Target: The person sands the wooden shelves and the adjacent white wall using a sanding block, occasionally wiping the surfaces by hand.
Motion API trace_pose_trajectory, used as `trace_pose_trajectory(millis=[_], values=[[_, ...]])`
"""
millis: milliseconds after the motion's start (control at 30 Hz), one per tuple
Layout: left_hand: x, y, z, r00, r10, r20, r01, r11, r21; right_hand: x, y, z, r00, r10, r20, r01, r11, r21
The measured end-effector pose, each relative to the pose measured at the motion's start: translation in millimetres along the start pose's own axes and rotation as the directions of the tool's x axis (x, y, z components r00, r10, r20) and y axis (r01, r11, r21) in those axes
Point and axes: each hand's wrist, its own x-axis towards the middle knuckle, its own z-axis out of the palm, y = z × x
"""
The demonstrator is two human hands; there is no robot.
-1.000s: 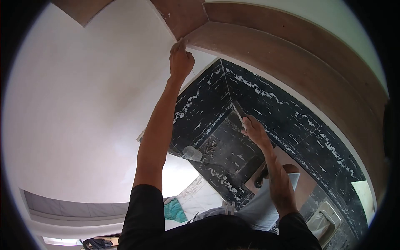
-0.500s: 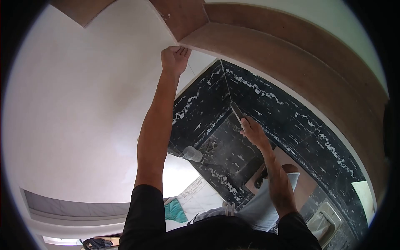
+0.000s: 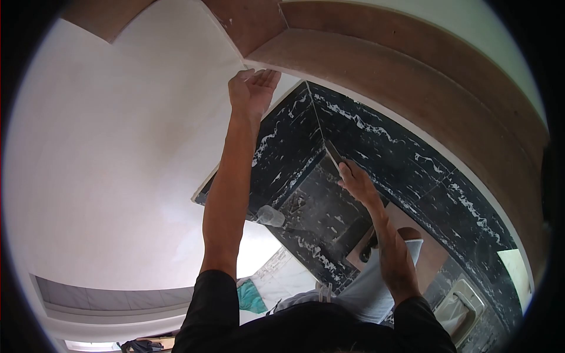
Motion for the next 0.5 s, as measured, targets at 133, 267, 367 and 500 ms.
trace_pose_trajectory(millis=[133, 267, 367, 500], values=[[-17.6, -9.8, 1.4, 0.997, -0.043, 0.061, 0.039, 0.998, 0.053, 3.1, 1.4, 2.3, 1.0, -0.001, 0.004, 0.001, 0.999, -0.045], [-38.0, -21.4, 14.6, 0.995, -0.076, 0.065, 0.067, 0.989, 0.13, 3.9, 4.2, 3.3, 1.0, -0.007, 0.018, 0.008, 0.999, -0.049], [-34.6, -33.9, 12.8, 0.995, -0.075, 0.066, 0.057, 0.967, 0.247, 6.0, 5.9, 6.3, 1.0, -0.011, 0.022, 0.012, 0.999, -0.031], [-26.8, -54.8, 5.1, 0.993, -0.09, 0.082, 0.038, 0.868, 0.495, 3.7, 5.3, 7.5, 0.999, 0.0, 0.046, 0.0, 1.0, -0.011]])
